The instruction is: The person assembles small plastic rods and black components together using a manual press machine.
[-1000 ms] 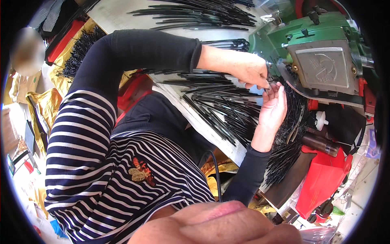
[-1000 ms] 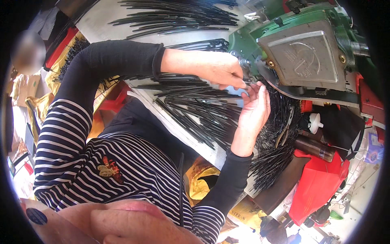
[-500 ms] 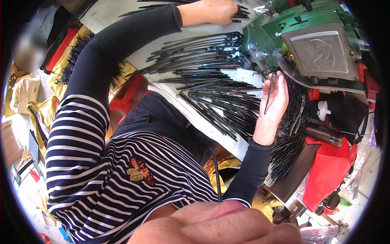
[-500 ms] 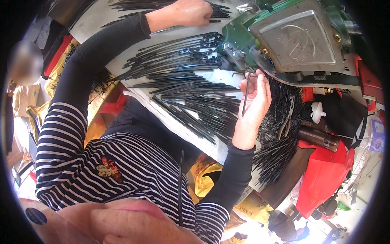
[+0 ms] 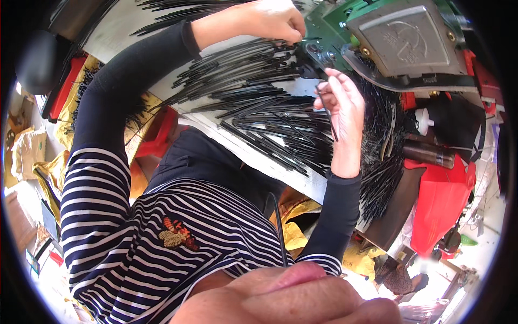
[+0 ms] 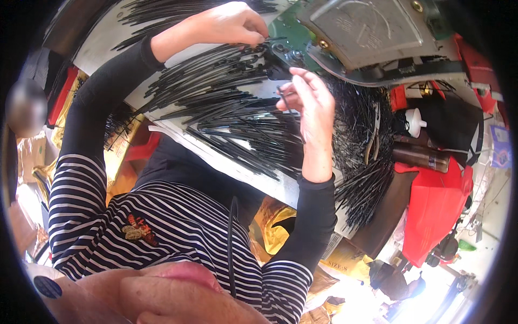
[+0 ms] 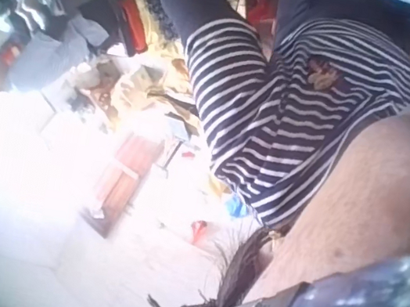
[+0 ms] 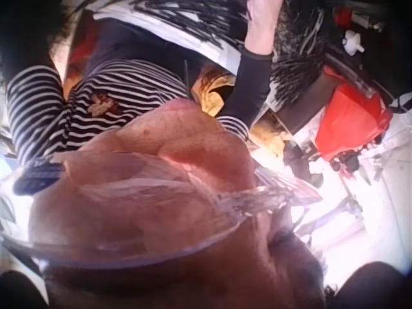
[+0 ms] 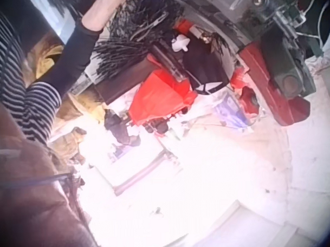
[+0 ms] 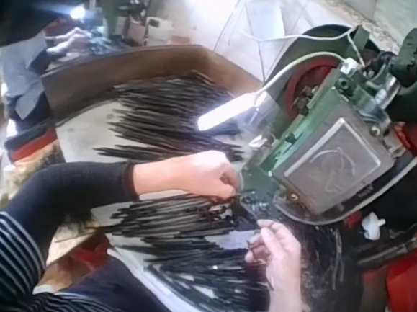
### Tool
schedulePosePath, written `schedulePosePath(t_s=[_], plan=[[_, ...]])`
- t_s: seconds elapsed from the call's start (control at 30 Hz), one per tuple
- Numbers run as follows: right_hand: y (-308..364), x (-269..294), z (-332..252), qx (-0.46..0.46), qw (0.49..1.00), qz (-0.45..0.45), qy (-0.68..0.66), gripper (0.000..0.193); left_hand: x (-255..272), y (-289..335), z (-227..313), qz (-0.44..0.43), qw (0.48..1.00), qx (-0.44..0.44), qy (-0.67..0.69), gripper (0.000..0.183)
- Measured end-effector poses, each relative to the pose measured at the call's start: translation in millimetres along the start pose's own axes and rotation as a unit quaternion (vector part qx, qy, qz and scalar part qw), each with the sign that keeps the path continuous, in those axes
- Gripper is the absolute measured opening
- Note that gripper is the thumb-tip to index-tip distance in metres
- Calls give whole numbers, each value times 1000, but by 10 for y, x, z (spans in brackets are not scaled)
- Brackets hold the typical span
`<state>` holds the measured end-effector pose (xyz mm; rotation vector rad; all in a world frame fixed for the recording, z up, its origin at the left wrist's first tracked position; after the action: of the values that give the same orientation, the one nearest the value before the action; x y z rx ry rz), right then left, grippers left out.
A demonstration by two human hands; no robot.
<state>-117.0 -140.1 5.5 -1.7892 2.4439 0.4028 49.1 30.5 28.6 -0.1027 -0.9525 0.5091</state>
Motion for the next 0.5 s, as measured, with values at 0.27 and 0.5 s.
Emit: schedulePosePath(t_s=[0.27, 0.5], plan=[[23, -69, 12, -27, 995, -67, 74, 29, -426, -19, 14, -60, 955, 149, 248, 35], [-8, -66, -15, -14, 994, -68, 82, 29, -470, -35, 33, -45, 958, 133, 249, 33]])
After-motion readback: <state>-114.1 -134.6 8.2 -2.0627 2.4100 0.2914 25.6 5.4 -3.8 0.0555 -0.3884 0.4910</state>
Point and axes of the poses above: each hand's wrist, its own y-axis away from the middle knuckle, its own x-axis out of the back of the hand, z = x × y, the point moved 2 cm from there along -y, towards the middle knuckle, and after that the axes turned 11 degrees about -y, right-handed, at the moved point
